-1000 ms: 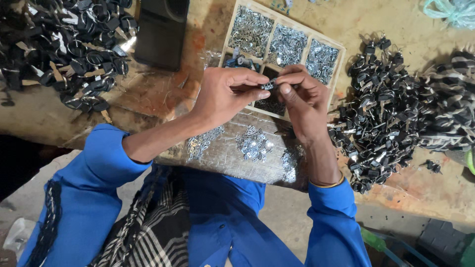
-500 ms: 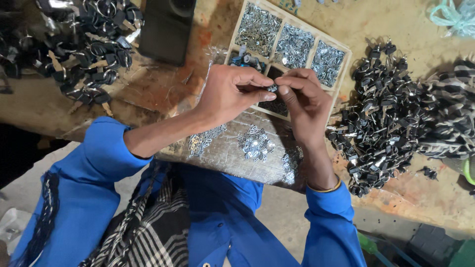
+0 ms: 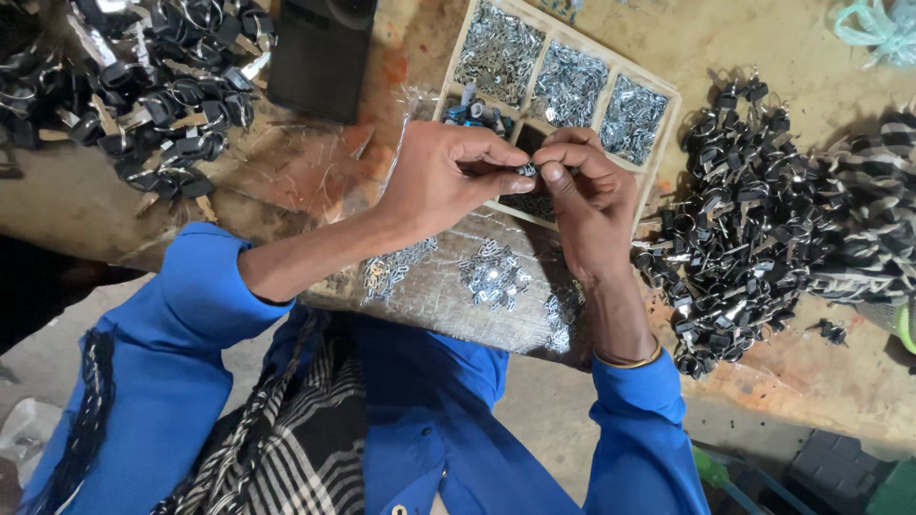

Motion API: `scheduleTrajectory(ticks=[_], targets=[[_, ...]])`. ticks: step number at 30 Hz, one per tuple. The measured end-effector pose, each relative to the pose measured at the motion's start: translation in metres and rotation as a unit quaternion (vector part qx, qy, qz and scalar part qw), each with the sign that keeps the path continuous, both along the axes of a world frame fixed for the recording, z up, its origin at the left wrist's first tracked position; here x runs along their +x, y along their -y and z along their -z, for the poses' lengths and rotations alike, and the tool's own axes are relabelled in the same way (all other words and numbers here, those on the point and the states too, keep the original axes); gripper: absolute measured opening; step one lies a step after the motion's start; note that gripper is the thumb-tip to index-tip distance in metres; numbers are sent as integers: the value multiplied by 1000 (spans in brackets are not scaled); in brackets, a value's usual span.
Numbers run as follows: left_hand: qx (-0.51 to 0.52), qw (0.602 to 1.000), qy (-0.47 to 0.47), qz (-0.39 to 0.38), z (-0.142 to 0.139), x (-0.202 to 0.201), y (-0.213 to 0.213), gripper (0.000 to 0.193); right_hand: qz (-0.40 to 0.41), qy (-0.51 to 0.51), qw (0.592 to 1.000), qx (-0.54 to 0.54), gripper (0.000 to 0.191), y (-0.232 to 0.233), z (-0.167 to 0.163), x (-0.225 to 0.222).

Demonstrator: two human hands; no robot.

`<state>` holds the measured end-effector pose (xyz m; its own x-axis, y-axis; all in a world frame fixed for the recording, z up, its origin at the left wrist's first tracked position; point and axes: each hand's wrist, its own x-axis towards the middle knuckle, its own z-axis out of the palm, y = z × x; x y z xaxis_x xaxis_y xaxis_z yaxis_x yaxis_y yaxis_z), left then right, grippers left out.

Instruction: The person picks small metal fittings from a compartment tray on the workbench and fits the components together by hand, pressing and twisting them to join each piece. Finished assemblies are set on the bench as the person repeats the cycle with new parts.

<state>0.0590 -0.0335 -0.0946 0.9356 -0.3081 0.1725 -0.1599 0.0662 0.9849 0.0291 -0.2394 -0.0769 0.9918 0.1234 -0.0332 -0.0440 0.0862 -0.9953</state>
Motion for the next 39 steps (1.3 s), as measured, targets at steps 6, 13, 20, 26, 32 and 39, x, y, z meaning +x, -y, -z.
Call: scheduleTrajectory(ticks=[6, 13, 20, 26, 32, 39], targets=[[17, 1000, -25, 0, -1, 0, 2, 21, -9, 64, 991, -114, 13, 1, 1, 0], [7, 1000, -16, -1, 1, 1, 3, 21, -23, 67, 992, -105, 16, 2, 2, 1], [14, 1000, 4, 20, 6, 3, 2, 19, -44, 36, 995, -81, 19, 5, 0, 3], [9, 999, 29, 22, 11, 1, 0, 19, -14, -32, 999, -15, 31, 15, -12, 5], [2, 1000, 12, 2, 9, -1, -1, 20, -49, 231, 771, -592, 26, 11, -4, 8], [19, 1000, 19, -10, 6, 0, 1, 22, -27, 216, 834, -507, 17, 23, -9, 10]])
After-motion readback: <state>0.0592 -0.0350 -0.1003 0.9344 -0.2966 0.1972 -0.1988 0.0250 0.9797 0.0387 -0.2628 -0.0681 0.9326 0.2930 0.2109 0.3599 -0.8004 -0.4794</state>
